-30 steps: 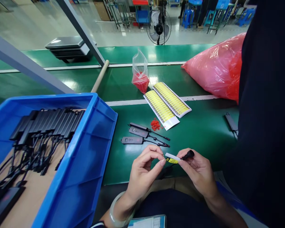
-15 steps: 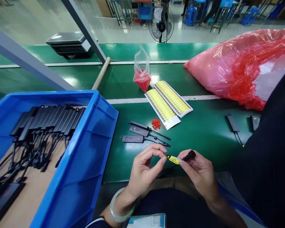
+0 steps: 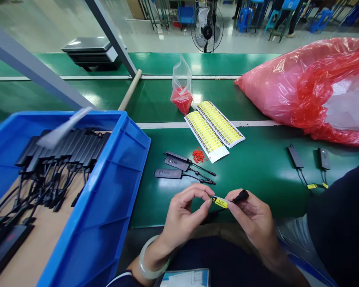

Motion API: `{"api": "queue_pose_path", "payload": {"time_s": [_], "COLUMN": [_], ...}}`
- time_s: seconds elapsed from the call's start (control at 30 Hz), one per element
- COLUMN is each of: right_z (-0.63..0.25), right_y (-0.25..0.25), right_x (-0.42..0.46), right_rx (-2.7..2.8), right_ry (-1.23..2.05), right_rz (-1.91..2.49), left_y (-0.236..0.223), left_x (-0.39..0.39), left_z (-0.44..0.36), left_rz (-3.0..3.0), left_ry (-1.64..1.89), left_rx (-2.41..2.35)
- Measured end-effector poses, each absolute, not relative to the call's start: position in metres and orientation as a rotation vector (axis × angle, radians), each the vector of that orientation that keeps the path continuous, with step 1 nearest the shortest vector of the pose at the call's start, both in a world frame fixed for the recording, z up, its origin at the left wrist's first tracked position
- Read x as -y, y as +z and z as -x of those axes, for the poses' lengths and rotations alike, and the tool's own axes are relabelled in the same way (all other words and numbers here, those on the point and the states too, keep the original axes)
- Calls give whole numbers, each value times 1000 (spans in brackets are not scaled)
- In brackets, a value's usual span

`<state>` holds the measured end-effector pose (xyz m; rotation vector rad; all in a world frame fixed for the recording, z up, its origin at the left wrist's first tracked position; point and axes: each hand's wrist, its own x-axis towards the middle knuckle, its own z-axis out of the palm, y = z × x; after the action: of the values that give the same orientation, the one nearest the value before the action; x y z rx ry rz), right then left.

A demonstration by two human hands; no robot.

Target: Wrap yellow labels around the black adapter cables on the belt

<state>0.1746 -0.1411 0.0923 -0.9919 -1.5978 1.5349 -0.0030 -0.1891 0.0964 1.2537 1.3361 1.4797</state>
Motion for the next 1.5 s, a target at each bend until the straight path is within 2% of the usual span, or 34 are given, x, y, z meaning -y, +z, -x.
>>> {"api": "queue_pose_path", "payload": {"time_s": [1.13,1.5], "right_z": [-171,-169], "right_y": [95,94], "right_x": [142,143], "right_rx": [1627,1601], "right_ry": [1508,1503], "right_rz": [971,990], "left_y": [96,92], "left_x": [187,198], "left_z": [3,-1], "left_rz": [-1215,-1508], "left_ry": [1491,1571], "left_rx": [-1346,-1538]}}
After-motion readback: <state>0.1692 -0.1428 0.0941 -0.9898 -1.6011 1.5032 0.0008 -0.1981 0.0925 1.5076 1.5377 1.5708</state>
